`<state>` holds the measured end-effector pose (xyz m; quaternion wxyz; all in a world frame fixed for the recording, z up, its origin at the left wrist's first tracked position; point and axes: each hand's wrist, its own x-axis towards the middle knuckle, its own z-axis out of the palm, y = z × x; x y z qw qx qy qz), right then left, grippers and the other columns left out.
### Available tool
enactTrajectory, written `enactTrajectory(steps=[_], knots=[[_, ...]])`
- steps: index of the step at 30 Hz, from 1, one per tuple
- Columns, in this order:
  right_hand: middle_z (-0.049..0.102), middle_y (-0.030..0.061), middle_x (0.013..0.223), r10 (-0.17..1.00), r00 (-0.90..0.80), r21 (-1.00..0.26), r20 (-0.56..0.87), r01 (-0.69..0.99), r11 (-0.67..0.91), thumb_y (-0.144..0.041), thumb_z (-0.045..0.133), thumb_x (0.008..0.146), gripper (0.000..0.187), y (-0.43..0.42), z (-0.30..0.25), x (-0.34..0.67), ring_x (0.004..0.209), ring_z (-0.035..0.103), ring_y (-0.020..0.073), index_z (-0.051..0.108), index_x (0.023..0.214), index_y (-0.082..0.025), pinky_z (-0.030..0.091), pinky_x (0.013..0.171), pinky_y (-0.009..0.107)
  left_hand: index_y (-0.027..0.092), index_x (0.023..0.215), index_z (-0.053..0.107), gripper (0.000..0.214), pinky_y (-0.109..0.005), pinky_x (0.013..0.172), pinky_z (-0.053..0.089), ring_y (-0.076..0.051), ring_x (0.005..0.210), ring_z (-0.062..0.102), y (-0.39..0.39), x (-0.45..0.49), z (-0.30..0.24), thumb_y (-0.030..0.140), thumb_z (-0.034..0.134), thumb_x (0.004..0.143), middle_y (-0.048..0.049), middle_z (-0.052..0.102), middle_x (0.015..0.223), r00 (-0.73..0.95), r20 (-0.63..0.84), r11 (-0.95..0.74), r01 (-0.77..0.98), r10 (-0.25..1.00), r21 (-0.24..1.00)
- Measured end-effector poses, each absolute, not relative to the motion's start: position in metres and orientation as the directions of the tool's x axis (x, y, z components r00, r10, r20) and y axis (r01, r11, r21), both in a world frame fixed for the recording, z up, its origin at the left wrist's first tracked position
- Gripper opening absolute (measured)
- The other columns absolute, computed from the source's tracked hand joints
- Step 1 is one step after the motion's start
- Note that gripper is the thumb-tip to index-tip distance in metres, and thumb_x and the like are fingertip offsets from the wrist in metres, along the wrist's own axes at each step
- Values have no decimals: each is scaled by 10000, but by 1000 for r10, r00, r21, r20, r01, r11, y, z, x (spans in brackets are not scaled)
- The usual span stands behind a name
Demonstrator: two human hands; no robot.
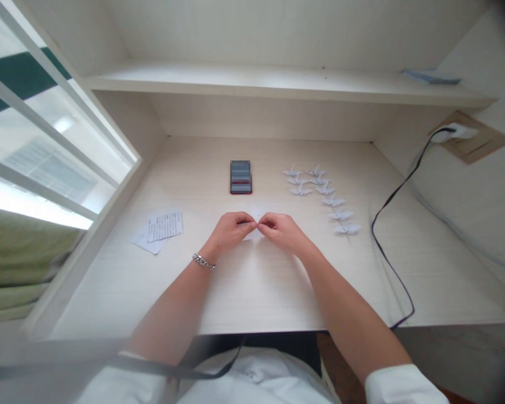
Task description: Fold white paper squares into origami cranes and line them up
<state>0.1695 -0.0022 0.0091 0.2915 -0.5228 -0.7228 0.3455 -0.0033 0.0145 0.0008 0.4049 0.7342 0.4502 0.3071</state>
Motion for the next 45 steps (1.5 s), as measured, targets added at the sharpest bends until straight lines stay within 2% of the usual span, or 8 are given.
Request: enactTrajectory(steps=[11, 16, 21, 24, 29, 38, 42, 45], knots=[[568, -2, 574, 945, -312, -950, -95, 311, 7, -225, 527, 677, 95, 8, -7, 192, 535, 487, 118, 576, 633, -156, 377, 534, 237, 118, 671, 651, 223, -216, 487, 355, -97, 519, 490, 30, -30, -1, 338, 631, 639, -14, 605, 599, 144, -16, -8, 164, 989, 987], [621, 42, 784, 962, -274, -972, -18, 230, 47, -352, 577, 718, 223, 4, -8, 183, 680, 540, 147, 608, 831, -163, 425, 621, 265, 121, 673, 671, 232, -223, 491, 365, -118, 544, 520, 22, -13, -2, 347, 625, 646, -28, 626, 613, 247, -63, 7, 224, 967, 975], [539, -8, 591, 945, -315, -992, -85, 120, -49, -358, 621, 698, 209, 4, -9, 178, 534, 465, 104, 602, 719, -151, 375, 527, 240, 116, 669, 664, 209, -229, 519, 399, -121, 563, 549, 20, -10, 1, 316, 604, 672, -29, 631, 625, 290, -108, 98, 49, 951, 994], [526, -17, 567, 945, -292, -985, -147, -44, -167, -371, 663, 665, 236, 3, -7, 183, 493, 445, 88, 601, 717, -149, 349, 490, 229, 125, 787, 652, 215, -270, 640, 460, -142, 686, 598, 19, -14, 5, 316, 612, 696, -59, 659, 752, 237, -54, 89, -139, 970, 986], [543, -15, 589, 892, -385, -934, -238, -161, -319, -368, 673, 664, 230, -1, -3, 181, 500, 470, 85, 619, 748, -160, 371, 503, 225, 131, 929, 646, 338, -321, 774, 466, -190, 859, 608, 11, -2, 8, 271, 709, 628, -111, 649, 1000, 366, 89, -30, -163, 926, 986], [621, 60, 866, 986, -142, -987, -93, -120, -110, -500, 548, 749, 352, 6, -8, 185, 655, 593, 135, 628, 859, -175, 479, 579, 266, 102, 792, 662, 249, -255, 567, 472, -116, 575, 566, 13, -5, -2, 277, 702, 619, -52, 652, 682, 275, -81, 81, 11, 958, 997], [618, 21, 651, 974, -225, -995, -34, 96, -13, -425, 660, 674, 291, 3, -4, 183, 549, 580, 137, 635, 800, -163, 471, 524, 259, 101, 795, 677, 259, -271, 582, 483, -126, 595, 575, 12, -5, -3, 294, 693, 622, -59, 657, 696, 319, -120, 109, 51, 940, 993], [618, 16, 598, 972, -227, -996, -53, 82, -35, -395, 663, 675, 266, 1, -6, 179, 519, 579, 138, 650, 786, -154, 476, 512, 267, 106, 810, 682, 254, -262, 582, 478, -129, 624, 579, 10, -5, -1, 275, 693, 620, -61, 659, 716, 319, -132, 143, -12, 938, 990]])
